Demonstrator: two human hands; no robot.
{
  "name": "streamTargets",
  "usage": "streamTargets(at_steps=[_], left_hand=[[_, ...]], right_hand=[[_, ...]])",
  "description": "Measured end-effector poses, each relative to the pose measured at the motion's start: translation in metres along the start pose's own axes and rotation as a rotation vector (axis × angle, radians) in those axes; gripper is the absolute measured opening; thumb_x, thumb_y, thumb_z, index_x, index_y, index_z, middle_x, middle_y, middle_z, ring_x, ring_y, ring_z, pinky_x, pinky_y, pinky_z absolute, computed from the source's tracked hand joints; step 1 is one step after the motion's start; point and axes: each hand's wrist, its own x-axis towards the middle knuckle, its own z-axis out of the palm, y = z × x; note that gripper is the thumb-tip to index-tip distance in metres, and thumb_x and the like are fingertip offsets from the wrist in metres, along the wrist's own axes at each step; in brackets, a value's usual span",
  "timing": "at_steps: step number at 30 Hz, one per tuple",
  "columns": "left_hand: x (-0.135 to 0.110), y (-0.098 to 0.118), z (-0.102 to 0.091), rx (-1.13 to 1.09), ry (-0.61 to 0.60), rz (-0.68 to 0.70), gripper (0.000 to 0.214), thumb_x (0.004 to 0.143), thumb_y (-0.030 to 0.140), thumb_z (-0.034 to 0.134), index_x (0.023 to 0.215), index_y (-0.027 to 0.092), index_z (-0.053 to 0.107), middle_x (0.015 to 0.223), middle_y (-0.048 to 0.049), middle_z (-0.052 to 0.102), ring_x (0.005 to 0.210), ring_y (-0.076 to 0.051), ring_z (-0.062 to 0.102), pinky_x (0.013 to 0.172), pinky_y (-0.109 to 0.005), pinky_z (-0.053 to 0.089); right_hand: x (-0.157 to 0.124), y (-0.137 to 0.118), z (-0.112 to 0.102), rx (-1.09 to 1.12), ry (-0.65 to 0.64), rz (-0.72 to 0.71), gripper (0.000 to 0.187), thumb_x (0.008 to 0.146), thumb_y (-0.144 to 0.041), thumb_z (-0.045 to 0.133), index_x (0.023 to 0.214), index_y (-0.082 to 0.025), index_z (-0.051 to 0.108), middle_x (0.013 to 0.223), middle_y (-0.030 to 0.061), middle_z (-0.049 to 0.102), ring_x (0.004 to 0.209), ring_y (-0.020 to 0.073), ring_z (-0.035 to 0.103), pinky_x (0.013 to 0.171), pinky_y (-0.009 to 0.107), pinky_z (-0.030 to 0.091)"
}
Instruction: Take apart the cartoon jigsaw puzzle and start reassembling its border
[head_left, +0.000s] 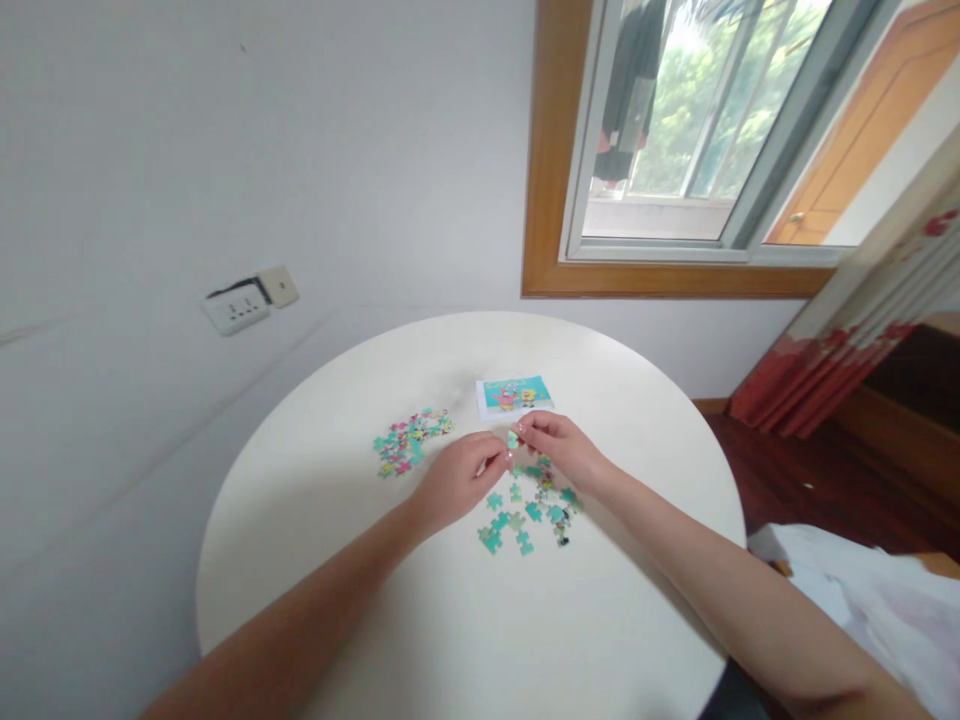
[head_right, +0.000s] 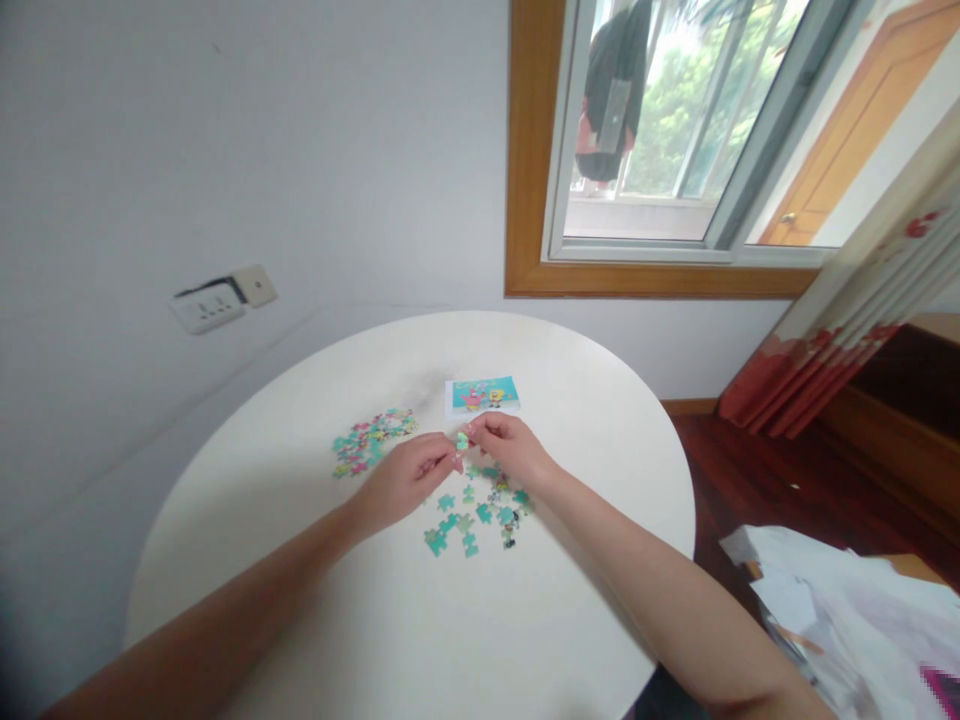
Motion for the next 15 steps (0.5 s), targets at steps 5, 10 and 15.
streamTargets(at_steps=[5,10,15], left_hand=[[-0.001,-0.024,-0.007,0.168,-0.050,0.104,0.019,0.092,0.027,0.048,0.091,0.019,0.066,0.081,-0.0036,0.059,0.084,-0.018,0.054,0.077,-0.030,0.041],[0.001,-0.048,-0.005,0.290,0.059,0.091,0.019,0.086,0.021,0.055,0.103,0.020,0.063,0.100,-0.0067,0.059,0.098,-0.023,0.052,0.090,-0.038,0.040],[0.004,-0.052,0.007,0.270,0.064,0.071,0.017,0.088,0.023,0.055,0.102,0.020,0.062,0.103,-0.0060,0.061,0.100,-0.022,0.052,0.093,-0.038,0.040]], right_hand=[[0.011,0.017,-0.009,-0.381,0.137,-0.089,0.029,0.085,-0.042,0.054,0.072,-0.018,0.062,0.066,-0.0006,0.057,0.063,0.0122,0.047,0.062,0.025,0.036],[0.023,0.021,-0.015,-0.826,0.181,-0.037,0.029,0.086,-0.035,0.055,0.067,-0.018,0.067,0.072,0.0035,0.061,0.076,0.0158,0.052,0.071,0.026,0.036],[0.023,0.017,0.000,-1.025,0.184,0.074,0.024,0.088,-0.036,0.052,0.081,-0.022,0.071,0.095,0.0077,0.063,0.096,0.0222,0.051,0.081,0.032,0.035]])
